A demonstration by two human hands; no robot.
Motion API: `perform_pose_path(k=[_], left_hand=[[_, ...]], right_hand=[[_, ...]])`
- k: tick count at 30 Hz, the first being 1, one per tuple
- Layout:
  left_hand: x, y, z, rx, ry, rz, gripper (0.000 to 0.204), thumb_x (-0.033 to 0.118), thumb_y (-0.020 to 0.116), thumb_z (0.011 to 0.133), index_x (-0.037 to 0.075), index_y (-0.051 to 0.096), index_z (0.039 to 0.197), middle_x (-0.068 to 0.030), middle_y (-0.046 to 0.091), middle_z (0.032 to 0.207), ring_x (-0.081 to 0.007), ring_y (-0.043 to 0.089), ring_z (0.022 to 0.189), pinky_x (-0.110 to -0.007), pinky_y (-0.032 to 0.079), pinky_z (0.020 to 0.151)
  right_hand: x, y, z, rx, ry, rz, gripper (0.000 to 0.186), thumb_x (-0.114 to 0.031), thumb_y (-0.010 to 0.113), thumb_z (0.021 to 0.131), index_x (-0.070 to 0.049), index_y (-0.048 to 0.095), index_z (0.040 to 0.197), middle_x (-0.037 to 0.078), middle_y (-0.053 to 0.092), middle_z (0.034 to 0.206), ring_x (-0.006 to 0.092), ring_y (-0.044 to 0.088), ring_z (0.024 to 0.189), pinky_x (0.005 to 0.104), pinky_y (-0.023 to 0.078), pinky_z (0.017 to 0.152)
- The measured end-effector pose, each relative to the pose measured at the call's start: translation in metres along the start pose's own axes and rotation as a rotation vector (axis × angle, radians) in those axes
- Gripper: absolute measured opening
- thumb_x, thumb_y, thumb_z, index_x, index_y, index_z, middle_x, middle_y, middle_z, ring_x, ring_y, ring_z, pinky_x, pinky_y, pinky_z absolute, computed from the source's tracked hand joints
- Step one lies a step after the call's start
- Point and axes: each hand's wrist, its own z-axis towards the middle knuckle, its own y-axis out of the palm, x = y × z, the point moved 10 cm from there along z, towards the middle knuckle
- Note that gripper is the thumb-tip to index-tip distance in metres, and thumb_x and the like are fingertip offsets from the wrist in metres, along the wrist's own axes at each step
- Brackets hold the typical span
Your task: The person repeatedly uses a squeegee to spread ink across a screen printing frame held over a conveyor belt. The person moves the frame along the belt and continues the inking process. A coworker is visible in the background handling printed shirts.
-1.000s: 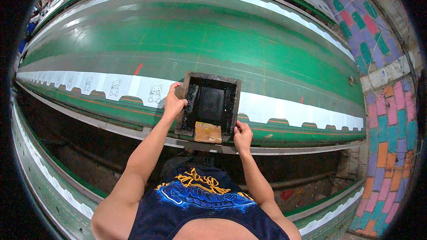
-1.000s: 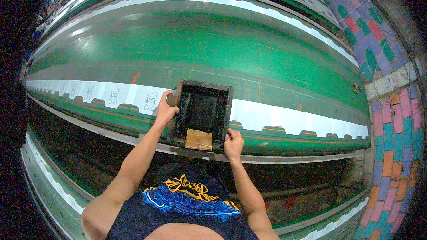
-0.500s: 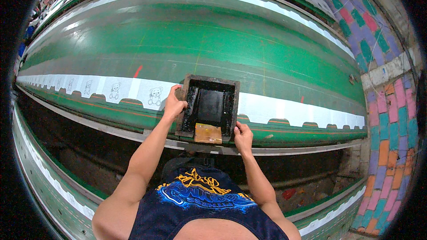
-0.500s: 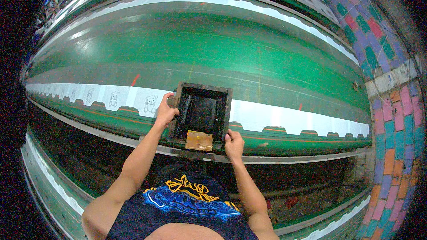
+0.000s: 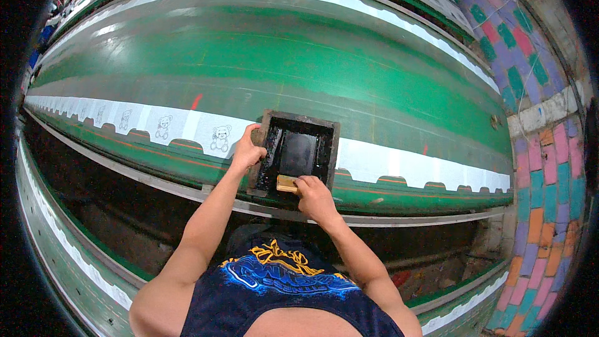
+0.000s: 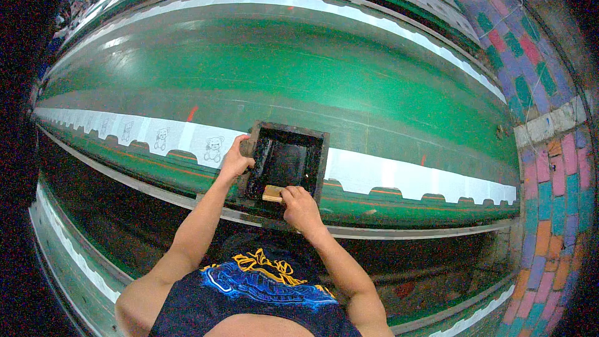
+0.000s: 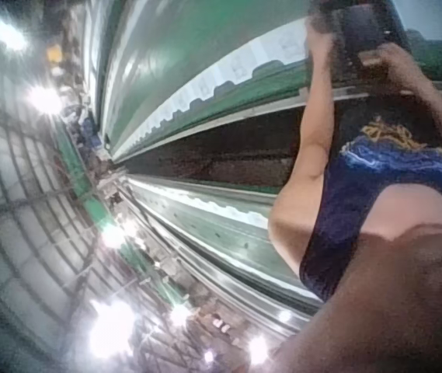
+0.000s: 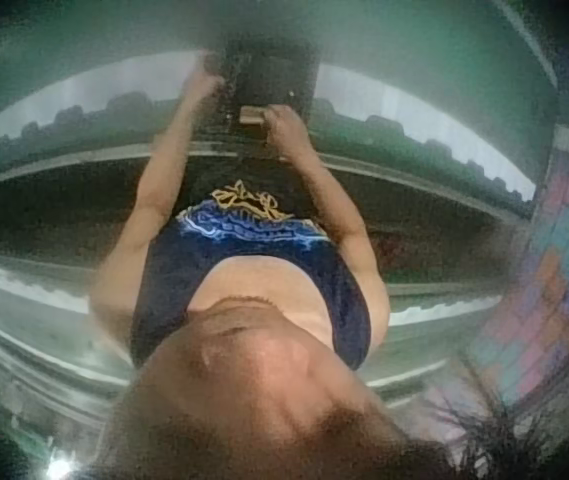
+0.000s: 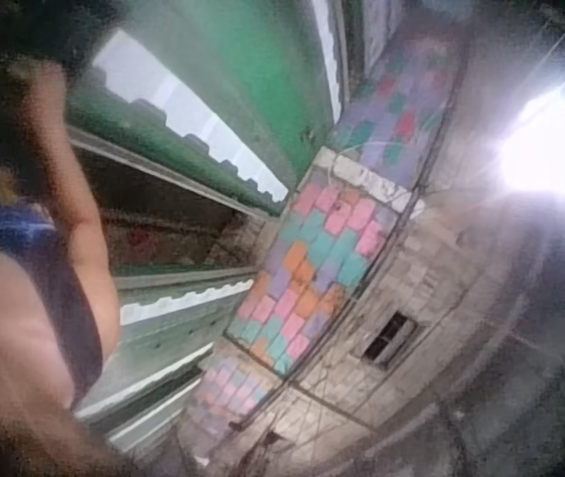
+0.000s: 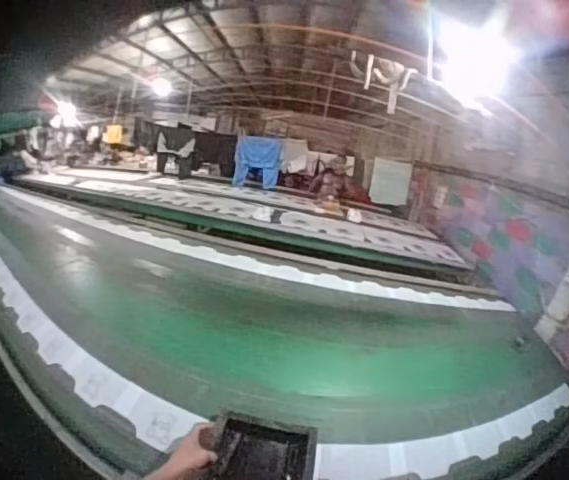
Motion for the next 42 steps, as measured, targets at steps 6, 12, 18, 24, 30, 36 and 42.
perform_pose_path(k=[6, 12, 18, 24, 30, 36, 42], left_hand=[[-0.018, -0.006, 0.012, 0.139, 0.201, 0.085, 0.079, 0.002, 0.072, 0.062, 0.018, 0.050, 0.136, -0.0092, 0.060, 0.066, -0.0209, 0.060, 0.059, -0.036, 0.049, 0.059], [-0.013, 0.002, 0.008, 0.025, 0.054, 0.010, 0.080, 0.003, 0.072, 0.062, 0.018, 0.050, 0.137, -0.0098, 0.058, 0.064, -0.0230, 0.060, 0.060, -0.038, 0.048, 0.060], [-0.019, 0.001, 0.007, 0.021, 0.050, 0.032, 0.079, 0.006, 0.074, 0.063, 0.020, 0.051, 0.136, -0.0070, 0.058, 0.066, -0.0196, 0.059, 0.060, -0.036, 0.049, 0.060], [-0.018, 0.004, 0.009, 0.025, 0.082, 0.055, 0.080, 0.006, 0.074, 0.063, 0.020, 0.048, 0.137, -0.0090, 0.059, 0.068, -0.0205, 0.059, 0.061, -0.036, 0.049, 0.060], [-0.018, 0.001, 0.012, 0.114, 0.198, 0.088, 0.079, 0.005, 0.074, 0.061, 0.018, 0.049, 0.135, -0.0162, 0.067, 0.082, -0.0298, 0.066, 0.073, -0.039, 0.052, 0.072], [-0.012, 0.004, 0.010, 0.101, 0.165, -0.070, 0.078, -0.002, 0.071, 0.059, 0.017, 0.051, 0.132, -0.0157, 0.067, 0.106, -0.0274, 0.065, 0.092, -0.038, 0.052, 0.081], [0.046, 0.054, -0.004, 0.108, 0.218, -0.166, 0.076, -0.008, 0.068, 0.060, 0.016, 0.050, 0.131, -0.0128, 0.063, 0.109, -0.0199, 0.060, 0.080, -0.034, 0.050, 0.071]], right_hand=[[0.032, 0.001, 0.048, -0.119, 0.011, 0.050, 0.008, -0.004, 0.068, 0.079, -0.001, 0.060, 0.081, 0.020, 0.065, 0.084, 0.0412, 0.064, 0.086, 0.0505, 0.054, 0.076], [0.078, -0.017, 0.118, 0.063, 0.081, -0.022, 0.009, -0.003, 0.067, 0.083, 0.001, 0.063, 0.089, 0.020, 0.064, 0.093, 0.0416, 0.062, 0.094, 0.0508, 0.050, 0.082], [0.030, 0.003, 0.042, 0.132, -0.056, 0.015, 0.030, 0.006, 0.061, 0.070, 0.002, 0.061, 0.100, 0.021, 0.063, 0.102, 0.0403, 0.059, 0.100, 0.0473, 0.050, 0.092], [-0.005, 0.011, -0.023, 0.005, -0.016, 0.088, 0.040, 0.004, 0.066, 0.075, 0.002, 0.064, 0.115, 0.022, 0.065, 0.114, 0.0398, 0.059, 0.113, 0.0448, 0.049, 0.099], [0.061, -0.029, -0.063, 0.404, 0.382, 0.078, 0.040, -0.010, 0.071, 0.085, 0.003, 0.061, 0.121, 0.022, 0.063, 0.122, 0.0411, 0.059, 0.115, 0.0469, 0.046, 0.101], [0.147, 0.013, -0.091, 0.258, 0.761, 0.277, 0.030, -0.004, 0.060, 0.089, 0.004, 0.066, 0.118, 0.021, 0.064, 0.105, 0.0379, 0.062, 0.101, 0.0453, 0.049, 0.092], [0.171, -0.058, -0.096, 0.362, 0.685, 0.260, 0.027, -0.002, 0.056, 0.089, 0.001, 0.070, 0.113, 0.021, 0.065, 0.096, 0.0382, 0.064, 0.090, 0.0432, 0.051, 0.083]])
